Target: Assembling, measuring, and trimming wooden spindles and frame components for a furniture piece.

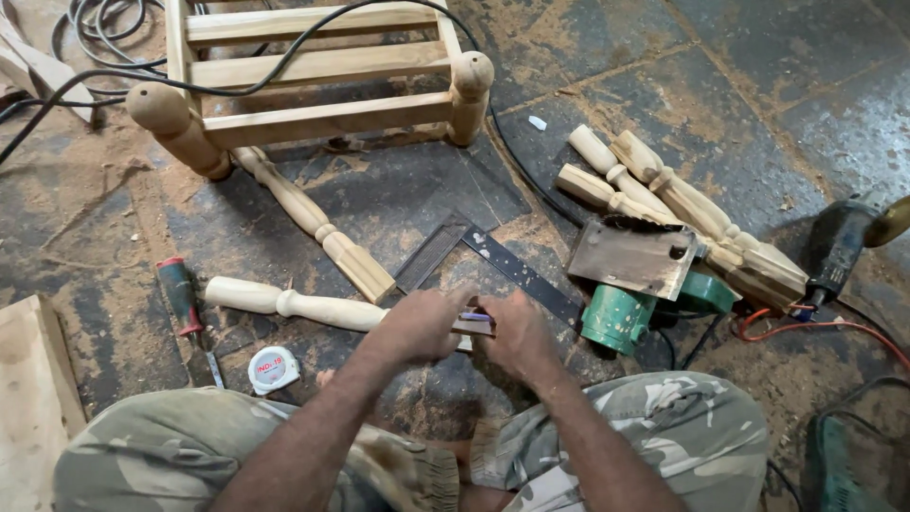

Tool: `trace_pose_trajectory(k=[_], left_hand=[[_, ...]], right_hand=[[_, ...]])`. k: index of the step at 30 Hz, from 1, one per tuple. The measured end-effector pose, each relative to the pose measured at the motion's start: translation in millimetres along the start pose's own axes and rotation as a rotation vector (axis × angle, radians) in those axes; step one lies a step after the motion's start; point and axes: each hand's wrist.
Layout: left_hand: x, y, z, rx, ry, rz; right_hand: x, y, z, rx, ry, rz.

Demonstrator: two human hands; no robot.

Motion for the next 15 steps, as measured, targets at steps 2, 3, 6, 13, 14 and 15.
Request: trace_pose_trajectory(k=[2, 3, 6, 13, 14, 15], left_hand=[[5, 10, -2, 0.036, 0.016, 0.043], [2, 7, 2, 0.079, 0.006, 0.059], [-6, -3, 13, 0.139, -0.019, 0.053], [-20, 7, 14, 0.058, -0.082, 0.143], [-23, 8, 14, 0.058, -0.084, 0.143], [-26, 8, 14, 0.078, -0.035, 0.215]], right_hand=[[2, 2, 3, -0.014, -0.029, 0.043], [2, 1, 2, -0.029, -0.021, 0.029], [1, -7, -13, -0.055, 0.069, -0.032], [6, 7, 2, -0.103, -0.056, 0.055], [5, 2, -3, -0.102, -0.058, 0.054], [4, -3, -8, -0.099, -0.047, 0.055]])
Point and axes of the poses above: each hand's wrist, its own x-axis away from the middle knuckle, its own y-axis out of the back of the hand, z = x × y, and after that the axes turned 8 degrees about -x, right-handed
